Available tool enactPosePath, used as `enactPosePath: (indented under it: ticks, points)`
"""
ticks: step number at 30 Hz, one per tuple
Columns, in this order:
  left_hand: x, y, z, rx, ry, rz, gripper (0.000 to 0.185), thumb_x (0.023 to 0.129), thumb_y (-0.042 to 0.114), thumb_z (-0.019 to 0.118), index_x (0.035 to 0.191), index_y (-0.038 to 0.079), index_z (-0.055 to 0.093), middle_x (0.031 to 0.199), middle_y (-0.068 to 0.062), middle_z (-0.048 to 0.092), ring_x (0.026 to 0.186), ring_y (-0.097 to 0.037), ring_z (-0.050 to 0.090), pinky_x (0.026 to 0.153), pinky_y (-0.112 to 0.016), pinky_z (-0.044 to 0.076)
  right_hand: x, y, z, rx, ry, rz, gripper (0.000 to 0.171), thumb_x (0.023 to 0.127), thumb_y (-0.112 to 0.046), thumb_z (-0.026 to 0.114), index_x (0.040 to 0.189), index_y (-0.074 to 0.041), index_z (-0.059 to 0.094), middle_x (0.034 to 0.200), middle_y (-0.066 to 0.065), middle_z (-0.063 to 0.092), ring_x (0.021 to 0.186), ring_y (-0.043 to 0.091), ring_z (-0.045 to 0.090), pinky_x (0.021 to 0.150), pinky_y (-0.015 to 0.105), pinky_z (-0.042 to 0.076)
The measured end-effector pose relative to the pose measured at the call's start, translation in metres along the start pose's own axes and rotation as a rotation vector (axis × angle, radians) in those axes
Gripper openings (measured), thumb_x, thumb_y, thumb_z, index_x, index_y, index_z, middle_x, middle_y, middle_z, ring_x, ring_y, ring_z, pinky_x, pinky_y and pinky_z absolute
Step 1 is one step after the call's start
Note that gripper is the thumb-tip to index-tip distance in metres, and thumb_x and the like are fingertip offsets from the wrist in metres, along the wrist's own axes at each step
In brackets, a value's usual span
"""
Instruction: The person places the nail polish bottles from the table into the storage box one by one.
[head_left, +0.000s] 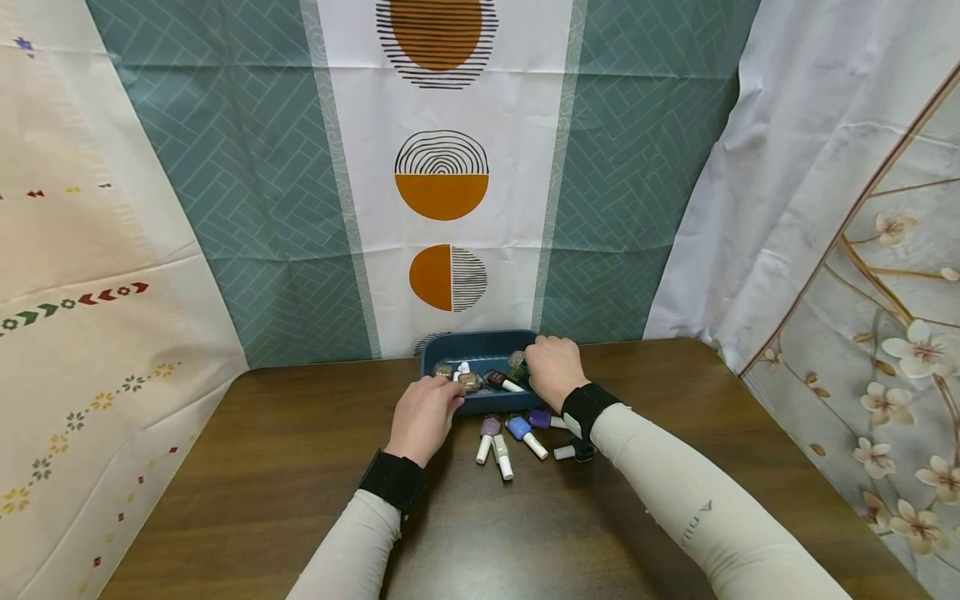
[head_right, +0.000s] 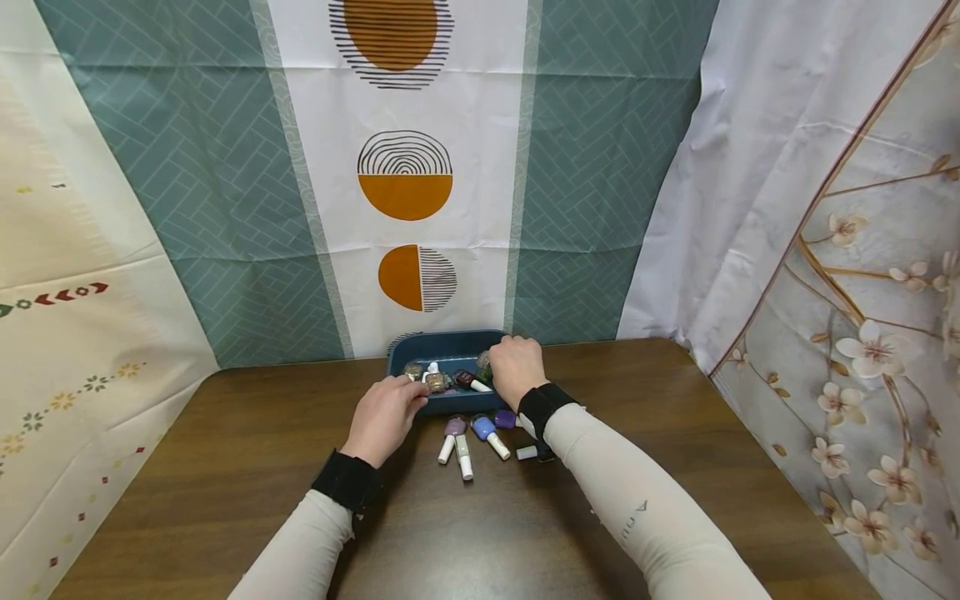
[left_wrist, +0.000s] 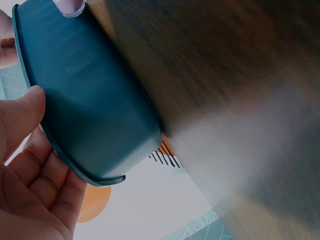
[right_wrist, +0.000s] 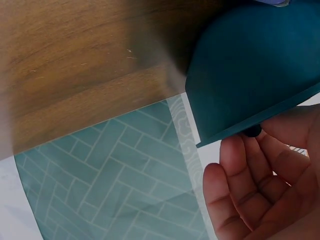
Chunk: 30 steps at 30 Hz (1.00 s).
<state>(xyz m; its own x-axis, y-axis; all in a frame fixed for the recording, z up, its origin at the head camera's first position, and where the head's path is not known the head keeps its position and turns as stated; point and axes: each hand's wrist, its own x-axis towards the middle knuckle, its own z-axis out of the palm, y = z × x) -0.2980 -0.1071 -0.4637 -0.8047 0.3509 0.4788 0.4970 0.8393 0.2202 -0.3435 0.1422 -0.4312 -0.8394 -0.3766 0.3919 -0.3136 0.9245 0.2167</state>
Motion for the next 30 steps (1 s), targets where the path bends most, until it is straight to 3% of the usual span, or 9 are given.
enactPosePath:
  ticks: [11,30]
  points:
    - [0.0001,0.0004,-0.0003,-0.001,-0.010,-0.012,0.008,0.099,0.015,0.085,0.106,0.013,0.086,0.095,-0.003,0.077,0.087,-0.024,0.066,0.089,-0.043,0.058,0.0012,-0.0047,0.0000,0.003,-0.021,-0.026,0.024,0.091,0.001,0.080,0.072,-0.012,0.074,0.073,0.010,0.063,0.070,0.032,0.066,0.063,0.048,0.059]
    - [-0.0004,0.0008,-0.0015,0.006,-0.011,-0.005,0.008,0.099,0.017,0.085,0.106,0.013,0.086,0.095,-0.002,0.077,0.086,-0.023,0.065,0.086,-0.041,0.058,0.0049,-0.0094,0.0040,-0.022,-0.107,0.023,0.031,0.103,-0.002,0.072,0.074,-0.013,0.075,0.070,0.009,0.066,0.073,0.031,0.064,0.065,0.046,0.059]
